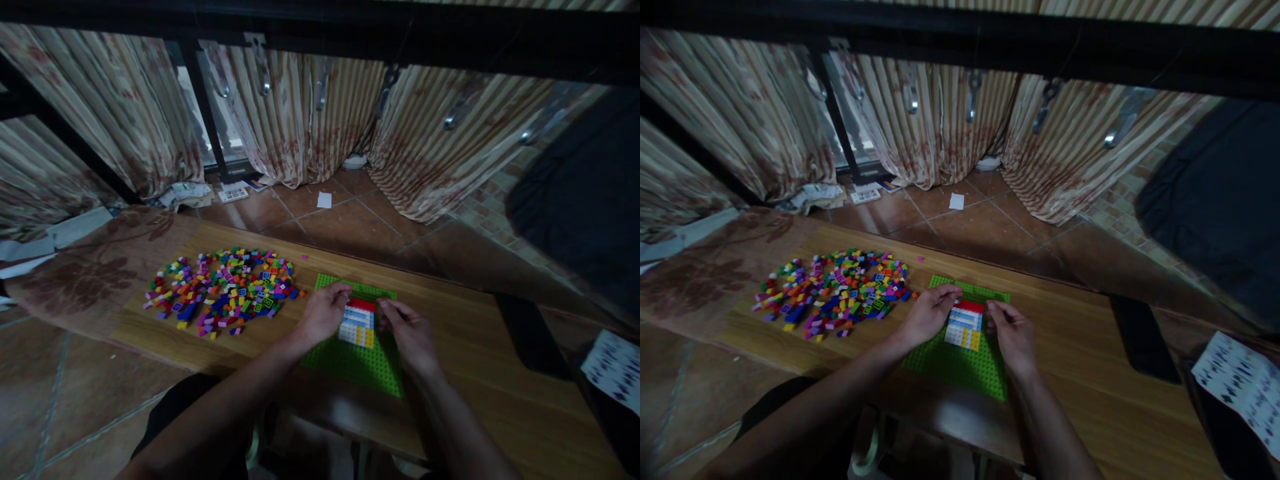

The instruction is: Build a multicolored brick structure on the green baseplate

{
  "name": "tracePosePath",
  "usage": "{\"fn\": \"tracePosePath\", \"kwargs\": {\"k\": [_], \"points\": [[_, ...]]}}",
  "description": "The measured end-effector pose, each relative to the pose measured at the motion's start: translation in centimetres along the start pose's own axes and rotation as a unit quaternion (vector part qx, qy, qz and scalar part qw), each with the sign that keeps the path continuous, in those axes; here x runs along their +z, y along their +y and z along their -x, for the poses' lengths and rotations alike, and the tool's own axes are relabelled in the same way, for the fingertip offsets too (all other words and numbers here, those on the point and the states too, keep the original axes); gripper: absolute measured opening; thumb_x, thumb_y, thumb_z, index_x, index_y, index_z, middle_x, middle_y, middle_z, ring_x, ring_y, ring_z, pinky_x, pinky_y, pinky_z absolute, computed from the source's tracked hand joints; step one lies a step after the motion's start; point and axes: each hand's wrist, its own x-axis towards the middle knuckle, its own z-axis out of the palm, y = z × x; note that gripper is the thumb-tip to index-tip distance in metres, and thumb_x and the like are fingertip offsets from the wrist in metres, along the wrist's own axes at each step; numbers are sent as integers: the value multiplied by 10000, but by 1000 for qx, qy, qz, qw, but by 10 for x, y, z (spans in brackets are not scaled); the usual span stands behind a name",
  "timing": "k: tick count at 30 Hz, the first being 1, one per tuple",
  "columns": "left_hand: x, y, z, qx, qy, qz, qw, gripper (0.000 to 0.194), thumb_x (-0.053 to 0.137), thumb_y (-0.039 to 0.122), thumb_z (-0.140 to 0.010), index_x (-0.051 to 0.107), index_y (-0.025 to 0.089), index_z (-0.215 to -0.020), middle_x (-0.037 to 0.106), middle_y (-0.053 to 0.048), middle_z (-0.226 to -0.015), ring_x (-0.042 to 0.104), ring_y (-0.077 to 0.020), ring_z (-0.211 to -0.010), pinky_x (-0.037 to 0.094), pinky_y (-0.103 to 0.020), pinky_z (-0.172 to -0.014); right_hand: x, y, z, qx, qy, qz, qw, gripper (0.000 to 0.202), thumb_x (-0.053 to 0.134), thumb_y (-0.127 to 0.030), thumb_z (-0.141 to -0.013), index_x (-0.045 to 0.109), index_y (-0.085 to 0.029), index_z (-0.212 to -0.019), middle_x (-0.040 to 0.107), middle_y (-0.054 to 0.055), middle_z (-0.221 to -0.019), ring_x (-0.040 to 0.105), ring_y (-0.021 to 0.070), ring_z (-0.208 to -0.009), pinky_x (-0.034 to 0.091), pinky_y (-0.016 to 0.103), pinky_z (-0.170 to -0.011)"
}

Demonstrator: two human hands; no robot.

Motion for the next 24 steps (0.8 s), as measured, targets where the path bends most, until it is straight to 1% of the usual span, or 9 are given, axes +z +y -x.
{"fn": "tracePosePath", "kwargs": {"k": [3, 6, 8, 13, 16, 18, 20, 22, 24], "points": [[-3, 0, 1, 10, 19, -2, 1000, 279, 451, 266, -912, 680, 175, -1043, 735, -52, -993, 675, -169, -850, 530, -258, -716, -6, -2, -3, -22, 24, 10, 999, 396, 759, -536, -641, 741, -173, -800, 659, 15, -656, 521, 118, -531, 434, 253, -502], [-8, 1, 0, 38, 50, 8, 998, 272, 446, 294, -926, 683, 170, -974, 732, -52, -945, 669, -172, -875, 525, -261, -759, -11, -2, -6, -46, 33, 44, 997, 371, 729, -521, -686, 733, -167, -796, 651, 18, -653, 519, 119, -537, 421, 254, -515], [-12, 1, 1, 55, 74, 16, 996, 278, 438, 311, -936, 677, 168, -920, 725, -46, -899, 662, -167, -844, 518, -263, -766, -15, -1, -8, -63, 42, 54, 996, 360, 722, -509, -699, 731, -166, -810, 649, 17, -660, 516, 117, -541, 415, 256, -522], [-19, 8, 8, 84, 108, 21, 990, 320, 409, 344, -959, 630, 164, -815, 675, -27, -774, 619, -140, -722, 485, -244, -682, -21, -6, -7, -71, 75, 20, 994, 308, 748, -456, -672, 712, -178, -802, 641, 6, -697, 512, 114, -556, 423, 264, -531], [-25, 17, 17, 111, 121, 1, 986, 348, 381, 349, -972, 594, 165, -766, 625, -19, -711, 584, -129, -678, 455, -242, -646, -20, -20, 8, -91, 105, 92, 986, 264, 714, -461, -693, 693, -203, -745, 639, 29, -711, 566, 171, -642, 469, 320, -609], [-30, 24, 24, 139, 132, -31, 981, 369, 364, 346, -977, 557, 170, -716, 588, -13, -672, 557, -124, -658, 445, -244, -641, -15, -32, 25, -102, 141, 164, 971, 232, 679, -470, -721, 685, -239, -742, 648, 46, -743, 601, 223, -739, 494, 364, -692], [-35, 30, 32, 188, 144, -74, 969, 385, 351, 345, -978, 516, 177, -673, 550, -9, -636, 529, -121, -638, 446, -252, -654, -4, -40, 46, -106, 140, 202, 963, 232, 632, -505, -754, 676, -279, -783, 661, 52, -795, 620, 254, -805, 507, 395, -746], [-41, 34, 38, 251, 149, -119, 949, 385, 340, 337, -976, 503, 183, -663, 538, -14, -625, 519, -127, -642, 454, -271, -685, 11, -42, 67, -111, 98, 220, 964, 271, 619, -554, -742, 676, -299, -814, 683, 51, -826, 639, 270, -815, 526, 415, -759], [-46, 36, 44, 317, 153, -154, 923, 389, 337, 336, -971, 504, 187, -653, 544, -22, -624, 517, -137, -650, 456, -292, -704, 32, -36, 85, -117, 53, 226, 966, 312, 620, -592, -709, 684, -300, -797, 696, 55, -823, 654, 277, -792, 549, 429, -723]]}}
